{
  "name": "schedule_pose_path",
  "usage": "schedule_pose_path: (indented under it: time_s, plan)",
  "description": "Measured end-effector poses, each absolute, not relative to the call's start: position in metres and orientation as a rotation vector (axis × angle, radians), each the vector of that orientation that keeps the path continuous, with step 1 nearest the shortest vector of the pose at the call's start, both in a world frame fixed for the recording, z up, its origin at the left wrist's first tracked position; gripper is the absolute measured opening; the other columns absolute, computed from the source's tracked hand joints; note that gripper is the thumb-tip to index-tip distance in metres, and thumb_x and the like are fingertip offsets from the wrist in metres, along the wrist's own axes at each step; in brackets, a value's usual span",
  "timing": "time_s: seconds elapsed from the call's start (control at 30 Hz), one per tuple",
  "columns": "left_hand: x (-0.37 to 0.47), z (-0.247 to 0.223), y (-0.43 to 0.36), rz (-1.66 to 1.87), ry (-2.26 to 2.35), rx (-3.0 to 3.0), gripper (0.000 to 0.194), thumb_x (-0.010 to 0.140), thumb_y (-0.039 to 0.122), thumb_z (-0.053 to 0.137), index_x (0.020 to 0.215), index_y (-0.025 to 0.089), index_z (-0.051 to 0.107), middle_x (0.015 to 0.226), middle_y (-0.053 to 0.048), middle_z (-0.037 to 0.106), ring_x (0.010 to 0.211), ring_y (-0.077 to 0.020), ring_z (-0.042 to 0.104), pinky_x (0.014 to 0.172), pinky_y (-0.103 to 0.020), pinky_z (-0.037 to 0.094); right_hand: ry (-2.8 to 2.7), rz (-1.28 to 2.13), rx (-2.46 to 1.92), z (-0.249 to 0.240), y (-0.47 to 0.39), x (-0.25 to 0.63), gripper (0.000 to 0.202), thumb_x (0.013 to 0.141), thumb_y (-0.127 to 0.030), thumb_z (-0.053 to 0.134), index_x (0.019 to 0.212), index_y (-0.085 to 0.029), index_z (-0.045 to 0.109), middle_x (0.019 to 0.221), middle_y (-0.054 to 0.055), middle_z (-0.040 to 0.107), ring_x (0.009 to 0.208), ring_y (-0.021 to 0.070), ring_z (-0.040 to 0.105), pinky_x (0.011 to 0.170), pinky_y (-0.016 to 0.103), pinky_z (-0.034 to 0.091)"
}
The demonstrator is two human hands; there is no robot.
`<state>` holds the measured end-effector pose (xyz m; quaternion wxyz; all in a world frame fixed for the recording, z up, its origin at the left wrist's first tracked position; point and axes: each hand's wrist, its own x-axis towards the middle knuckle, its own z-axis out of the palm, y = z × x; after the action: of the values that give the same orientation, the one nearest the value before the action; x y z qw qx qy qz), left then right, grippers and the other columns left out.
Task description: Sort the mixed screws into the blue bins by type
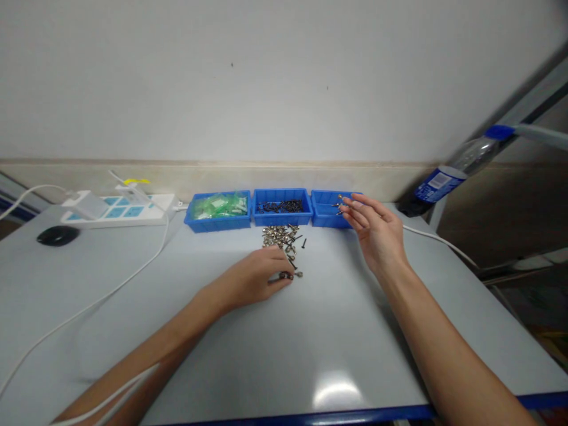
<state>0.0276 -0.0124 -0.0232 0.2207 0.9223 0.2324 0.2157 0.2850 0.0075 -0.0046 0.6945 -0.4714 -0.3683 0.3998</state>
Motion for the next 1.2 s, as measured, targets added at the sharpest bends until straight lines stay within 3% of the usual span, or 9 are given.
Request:
schedule_pose_path:
  time_s: [0.2, 0.47, 0.77, 0.97, 1.2]
  plan:
    - [0.027, -0.024, -0.010, 0.606, 0.678, 2.608, 0.012, 0.092, 0.014, 0.058, 0.091, 0.017, 0.070, 0.086, -0.006, 0.070, 0.081, -0.0170, 0.065, 0.074, -0.027, 0.051, -0.844, 0.928, -1.118, -0.008, 0.006, 0.285, 0.017, 0.072, -0.026, 0.078, 0.088, -0.020, 0.075, 0.085, 0.004, 0.077, 0.067, 0.0133, 0.070, 0.063, 0.025, 0.056]
    - [0.033, -0.012, -0.013, 0.969, 0.920, 2.176, 0.011, 0.079, 0.010, 0.068, 0.087, 0.015, 0.072, 0.077, -0.002, 0.074, 0.067, -0.0122, 0.067, 0.067, -0.022, 0.054, -1.267, 1.026, -1.164, -0.012, -0.001, 0.267, 0.022, 0.074, -0.036, 0.078, 0.087, -0.018, 0.077, 0.074, 0.004, 0.075, 0.061, 0.0152, 0.067, 0.063, 0.029, 0.055]
    - [0.033, -0.013, -0.011, 1.017, 0.856, 1.932, 0.010, 0.084, 0.020, 0.070, 0.091, 0.016, 0.065, 0.088, -0.005, 0.074, 0.079, -0.0159, 0.072, 0.073, -0.025, 0.059, -1.549, 1.312, -1.038, -0.015, -0.013, 0.248, 0.030, 0.074, -0.038, 0.081, 0.096, -0.017, 0.078, 0.071, 0.003, 0.073, 0.064, 0.0147, 0.066, 0.063, 0.028, 0.055]
    - [0.032, -0.009, -0.013, 0.941, 0.908, 1.988, 0.023, 0.085, 0.017, 0.068, 0.089, 0.022, 0.046, 0.091, -0.003, 0.078, 0.083, -0.0173, 0.074, 0.076, -0.028, 0.055, -1.493, 1.392, -1.084, -0.015, -0.013, 0.246, 0.024, 0.070, -0.036, 0.085, 0.086, -0.018, 0.080, 0.070, 0.004, 0.075, 0.061, 0.0142, 0.067, 0.060, 0.027, 0.055]
    - [0.036, -0.011, -0.014, 0.958, 0.945, 1.936, 0.027, 0.088, 0.021, 0.066, 0.085, 0.023, 0.040, 0.090, -0.005, 0.077, 0.093, -0.0218, 0.076, 0.075, -0.028, 0.053, -1.385, 1.486, -1.070, -0.017, -0.013, 0.244, 0.024, 0.070, -0.035, 0.086, 0.085, -0.018, 0.079, 0.068, 0.005, 0.076, 0.061, 0.0144, 0.069, 0.064, 0.028, 0.057]
